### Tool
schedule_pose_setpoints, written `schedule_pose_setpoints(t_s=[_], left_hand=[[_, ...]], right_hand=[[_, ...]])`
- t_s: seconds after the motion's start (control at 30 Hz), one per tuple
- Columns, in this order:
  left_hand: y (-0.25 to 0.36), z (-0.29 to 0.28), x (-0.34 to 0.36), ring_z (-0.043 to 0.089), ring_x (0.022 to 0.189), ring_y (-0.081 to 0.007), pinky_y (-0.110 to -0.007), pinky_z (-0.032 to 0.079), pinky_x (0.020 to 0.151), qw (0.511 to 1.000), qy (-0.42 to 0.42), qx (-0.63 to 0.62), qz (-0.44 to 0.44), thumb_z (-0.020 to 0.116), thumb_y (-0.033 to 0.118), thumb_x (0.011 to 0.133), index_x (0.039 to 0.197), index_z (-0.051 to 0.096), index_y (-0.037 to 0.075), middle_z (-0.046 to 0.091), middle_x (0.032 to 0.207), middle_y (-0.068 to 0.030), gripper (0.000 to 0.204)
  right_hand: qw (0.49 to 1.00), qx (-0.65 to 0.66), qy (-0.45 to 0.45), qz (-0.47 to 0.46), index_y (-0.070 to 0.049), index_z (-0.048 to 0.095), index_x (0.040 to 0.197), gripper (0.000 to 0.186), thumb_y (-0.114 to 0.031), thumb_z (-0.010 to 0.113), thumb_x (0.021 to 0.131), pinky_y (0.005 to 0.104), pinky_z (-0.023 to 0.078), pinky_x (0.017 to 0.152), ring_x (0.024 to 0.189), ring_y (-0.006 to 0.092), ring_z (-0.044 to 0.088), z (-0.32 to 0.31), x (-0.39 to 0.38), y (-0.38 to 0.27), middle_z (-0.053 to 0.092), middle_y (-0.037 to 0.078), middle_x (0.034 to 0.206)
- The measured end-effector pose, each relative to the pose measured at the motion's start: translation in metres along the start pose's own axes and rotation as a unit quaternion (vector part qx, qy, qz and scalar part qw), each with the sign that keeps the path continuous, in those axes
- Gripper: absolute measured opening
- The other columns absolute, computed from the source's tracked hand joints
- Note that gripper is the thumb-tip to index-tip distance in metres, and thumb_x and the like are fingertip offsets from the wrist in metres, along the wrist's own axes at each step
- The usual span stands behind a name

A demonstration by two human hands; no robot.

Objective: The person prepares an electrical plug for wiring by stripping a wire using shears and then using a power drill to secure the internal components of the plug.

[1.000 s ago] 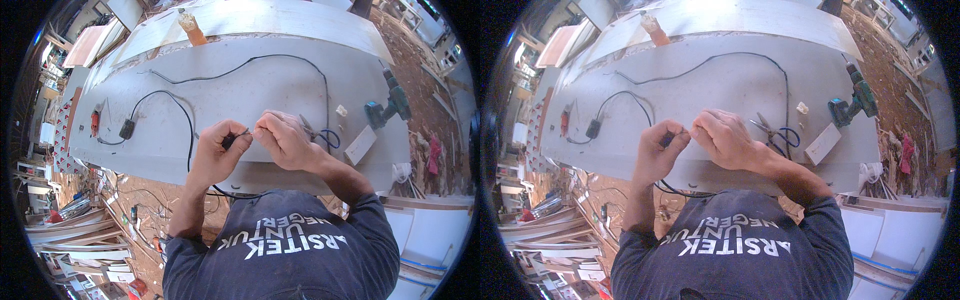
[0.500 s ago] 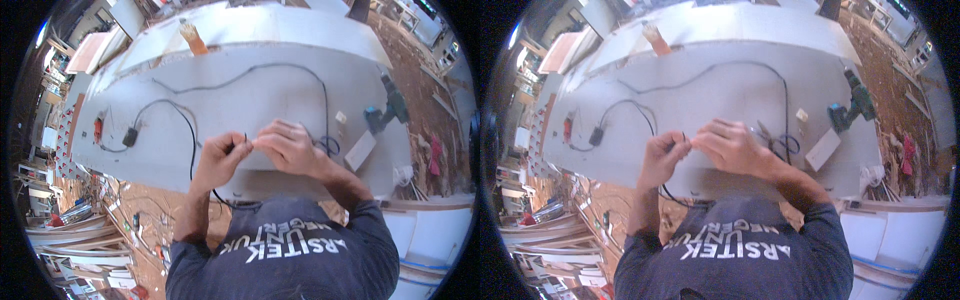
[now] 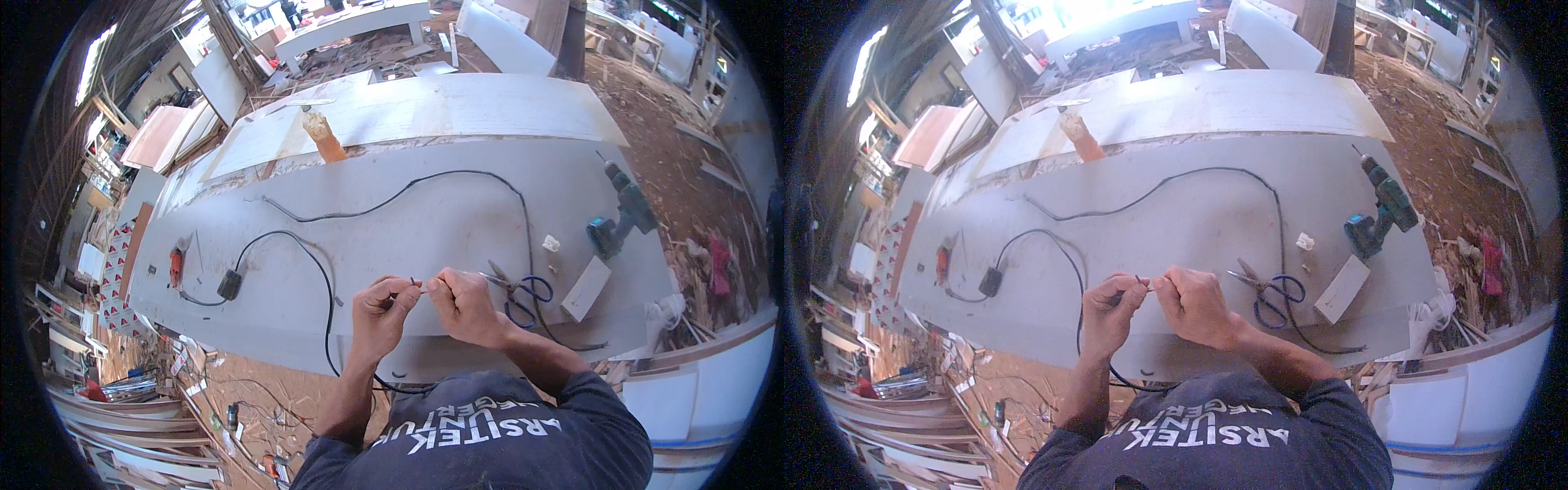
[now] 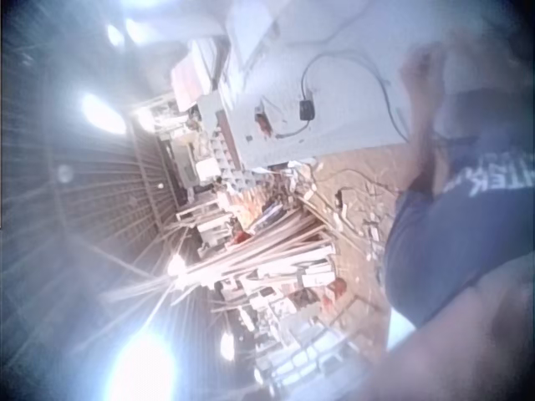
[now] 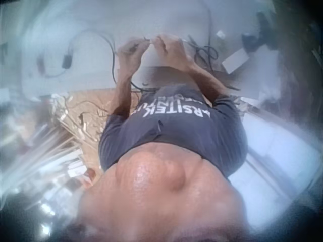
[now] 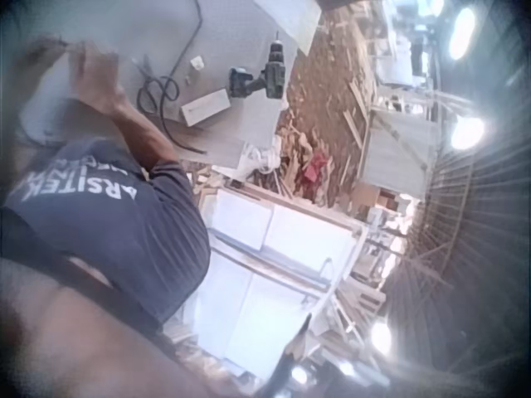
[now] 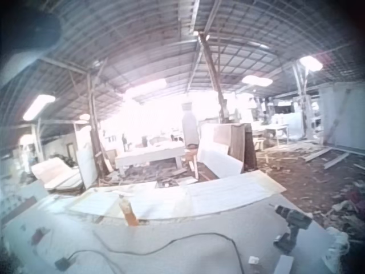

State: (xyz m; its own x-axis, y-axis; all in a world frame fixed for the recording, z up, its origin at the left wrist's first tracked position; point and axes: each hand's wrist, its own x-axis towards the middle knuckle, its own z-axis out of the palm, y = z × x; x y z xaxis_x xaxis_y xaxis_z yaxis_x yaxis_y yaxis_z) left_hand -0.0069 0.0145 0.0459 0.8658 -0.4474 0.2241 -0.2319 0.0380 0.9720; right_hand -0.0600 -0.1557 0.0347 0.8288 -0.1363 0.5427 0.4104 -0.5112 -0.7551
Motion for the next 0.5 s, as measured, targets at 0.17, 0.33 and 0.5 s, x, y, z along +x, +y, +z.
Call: schedule_pose_setpoints(t_s=[0.17,0.33,0.5], left_hand=[[-0.006,0.016,0.011,0.059,0.075,-0.0076,-0.023,0.046,0.065,0.997,0.071,0.002,-0.027,0.071,0.004,0.093,0.098,0.073,-0.003,0.072,0.089,-0.0067,0.009],[-0.021,-0.007,0.006,0.054,0.063,-0.0056,-0.021,0.042,0.058,0.990,0.105,-0.027,-0.085,0.070,0.006,0.092,0.096,0.073,-0.001,0.068,0.077,-0.0031,0.009],[-0.027,-0.008,0.010,0.047,0.058,-0.0059,-0.022,0.037,0.054,0.989,0.071,-0.058,-0.119,0.068,0.009,0.092,0.092,0.071,0.000,0.062,0.072,0.0000,0.010]], right_hand=[[0.999,-0.021,0.046,0.000,0.000,0.058,0.085,0.020,-0.013,0.057,0.099,0.0395,0.045,0.055,0.057,0.0284,0.059,-0.004,-0.013,0.009,0.058,0.016,0.065],[0.948,-0.161,0.123,0.247,-0.001,0.062,0.104,0.018,-0.018,0.058,0.099,0.0441,0.051,0.071,0.079,0.0359,0.066,-0.061,-0.037,0.060,0.066,0.019,0.083],[0.881,-0.391,-0.066,0.259,0.000,0.057,0.117,0.032,-0.018,0.063,0.091,0.0491,0.053,0.088,0.106,0.0415,0.063,-0.080,-0.110,0.136,0.062,0.025,0.112]])
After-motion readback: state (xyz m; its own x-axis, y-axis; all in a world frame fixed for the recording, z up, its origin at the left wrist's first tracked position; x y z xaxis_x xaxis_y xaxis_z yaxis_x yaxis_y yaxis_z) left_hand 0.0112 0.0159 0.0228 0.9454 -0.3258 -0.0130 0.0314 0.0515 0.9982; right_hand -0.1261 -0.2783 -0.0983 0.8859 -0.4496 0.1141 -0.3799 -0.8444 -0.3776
